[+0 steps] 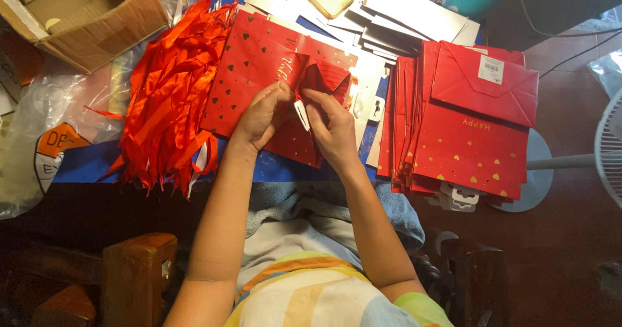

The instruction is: The person assembles red gift bags by inserting red ribbons through the bag handles and tying them. They handle multiple bags one at a time, threading ribbons and securing them before stacking the finished bags.

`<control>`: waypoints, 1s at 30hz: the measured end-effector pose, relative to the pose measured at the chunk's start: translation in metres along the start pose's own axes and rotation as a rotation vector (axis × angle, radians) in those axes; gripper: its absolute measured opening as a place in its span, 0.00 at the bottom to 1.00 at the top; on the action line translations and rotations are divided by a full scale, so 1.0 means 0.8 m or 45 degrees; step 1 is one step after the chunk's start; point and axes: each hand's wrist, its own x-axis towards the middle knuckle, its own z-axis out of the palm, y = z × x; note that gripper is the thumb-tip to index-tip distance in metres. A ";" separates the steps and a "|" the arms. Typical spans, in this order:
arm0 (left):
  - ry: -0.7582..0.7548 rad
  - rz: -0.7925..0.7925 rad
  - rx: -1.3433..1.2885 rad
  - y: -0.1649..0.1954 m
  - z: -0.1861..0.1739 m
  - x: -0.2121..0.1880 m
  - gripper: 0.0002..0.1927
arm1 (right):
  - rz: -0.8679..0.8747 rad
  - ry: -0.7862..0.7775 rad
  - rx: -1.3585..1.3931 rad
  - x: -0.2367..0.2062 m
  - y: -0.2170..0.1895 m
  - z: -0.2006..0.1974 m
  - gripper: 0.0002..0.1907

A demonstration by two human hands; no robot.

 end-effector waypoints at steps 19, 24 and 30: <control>0.041 0.224 0.352 0.010 0.058 -0.014 0.05 | 0.635 -0.009 1.014 0.015 0.071 -0.021 0.07; 0.054 0.257 0.284 0.000 0.056 -0.010 0.06 | 0.660 0.011 1.028 0.014 0.066 -0.026 0.09; 0.067 0.227 0.055 -0.005 0.053 -0.010 0.04 | 0.668 0.004 1.120 0.010 0.089 -0.025 0.06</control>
